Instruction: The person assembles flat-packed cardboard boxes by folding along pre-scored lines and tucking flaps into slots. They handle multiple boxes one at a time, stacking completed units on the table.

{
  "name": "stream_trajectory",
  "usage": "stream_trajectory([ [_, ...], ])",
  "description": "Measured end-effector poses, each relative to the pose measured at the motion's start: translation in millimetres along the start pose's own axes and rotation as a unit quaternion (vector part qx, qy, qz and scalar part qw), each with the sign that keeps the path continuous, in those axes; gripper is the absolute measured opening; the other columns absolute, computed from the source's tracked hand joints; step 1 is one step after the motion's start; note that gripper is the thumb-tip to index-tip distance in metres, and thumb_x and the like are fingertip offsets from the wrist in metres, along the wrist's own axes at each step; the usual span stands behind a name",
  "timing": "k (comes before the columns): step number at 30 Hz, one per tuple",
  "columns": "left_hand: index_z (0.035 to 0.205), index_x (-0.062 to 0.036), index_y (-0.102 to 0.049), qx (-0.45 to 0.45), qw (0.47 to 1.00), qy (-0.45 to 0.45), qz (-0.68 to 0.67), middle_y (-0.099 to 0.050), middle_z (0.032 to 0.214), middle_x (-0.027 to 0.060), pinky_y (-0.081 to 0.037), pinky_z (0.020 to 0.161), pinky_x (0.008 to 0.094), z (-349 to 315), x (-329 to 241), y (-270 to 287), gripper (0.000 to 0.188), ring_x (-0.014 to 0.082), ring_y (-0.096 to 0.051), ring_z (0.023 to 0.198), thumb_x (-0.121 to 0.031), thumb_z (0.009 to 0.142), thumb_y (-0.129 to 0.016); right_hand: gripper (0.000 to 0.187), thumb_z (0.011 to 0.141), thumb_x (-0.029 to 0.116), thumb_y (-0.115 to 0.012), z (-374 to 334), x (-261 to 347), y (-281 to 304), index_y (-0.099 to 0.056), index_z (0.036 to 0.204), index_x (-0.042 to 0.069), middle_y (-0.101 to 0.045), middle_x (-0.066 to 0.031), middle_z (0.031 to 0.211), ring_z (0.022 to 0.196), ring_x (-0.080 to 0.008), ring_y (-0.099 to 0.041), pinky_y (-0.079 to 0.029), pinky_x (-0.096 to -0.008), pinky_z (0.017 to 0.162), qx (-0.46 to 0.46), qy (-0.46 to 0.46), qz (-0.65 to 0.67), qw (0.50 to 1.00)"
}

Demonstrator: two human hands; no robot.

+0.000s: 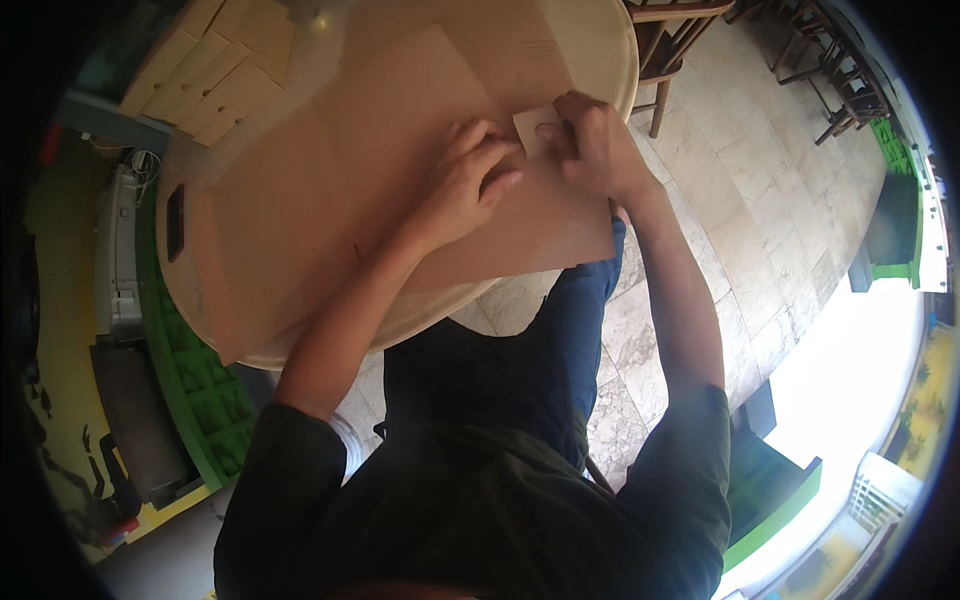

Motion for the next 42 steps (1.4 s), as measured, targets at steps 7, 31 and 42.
stream_trajectory([
  [7,0.129,-0.0072,-0.070,-0.024,0.999,-0.022,0.015,-0.061,0.120,0.0113,-0.047,0.099,0.0466,-3.9,-6.7,-0.5,0.036,0.0344,-0.054,0.113,-0.010,0.094,-0.073,0.035,0.092,0.012,-0.073,3.1,-8.3,-9.1,-0.056,0.119,-0.002,-0.061,-0.0238,0.116,0.103,-0.0456,-0.065,-0.052,-0.0509,0.088,-0.047,0.030,-0.023,0.998],
  [31,0.124,0.0057,-0.061,0.032,0.984,0.048,0.169,-0.057,0.130,0.0247,-0.049,0.106,0.0528,-48.9,-27.3,39.4,0.051,0.0441,-0.057,0.122,-0.034,0.097,-0.075,0.028,0.082,-0.004,-0.074,11.2,21.6,8.3,-0.066,0.106,0.007,-0.073,-0.0111,0.104,0.112,-0.0323,-0.067,-0.054,-0.0435,0.098,0.067,0.046,-0.060,0.995],
  [42,0.086,0.0066,-0.065,0.098,0.984,0.096,0.117,-0.059,0.095,0.0246,-0.050,0.085,0.0513,-65.7,-9.0,65.0,0.026,0.0433,-0.063,0.095,-0.015,0.101,-0.068,0.024,0.078,-0.003,-0.070,-52.2,34.4,16.5,-0.067,0.100,0.005,-0.077,-0.0089,0.108,0.110,-0.0316,-0.068,-0.052,-0.0467,0.099,0.028,0.107,-0.149,0.983],
])
Point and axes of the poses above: each hand's wrist, its own z-axis towards the middle knuckle, its own y-axis out of the back of the hand, x = y × z, the point moved 8 cm from there along z, towards the middle knuckle
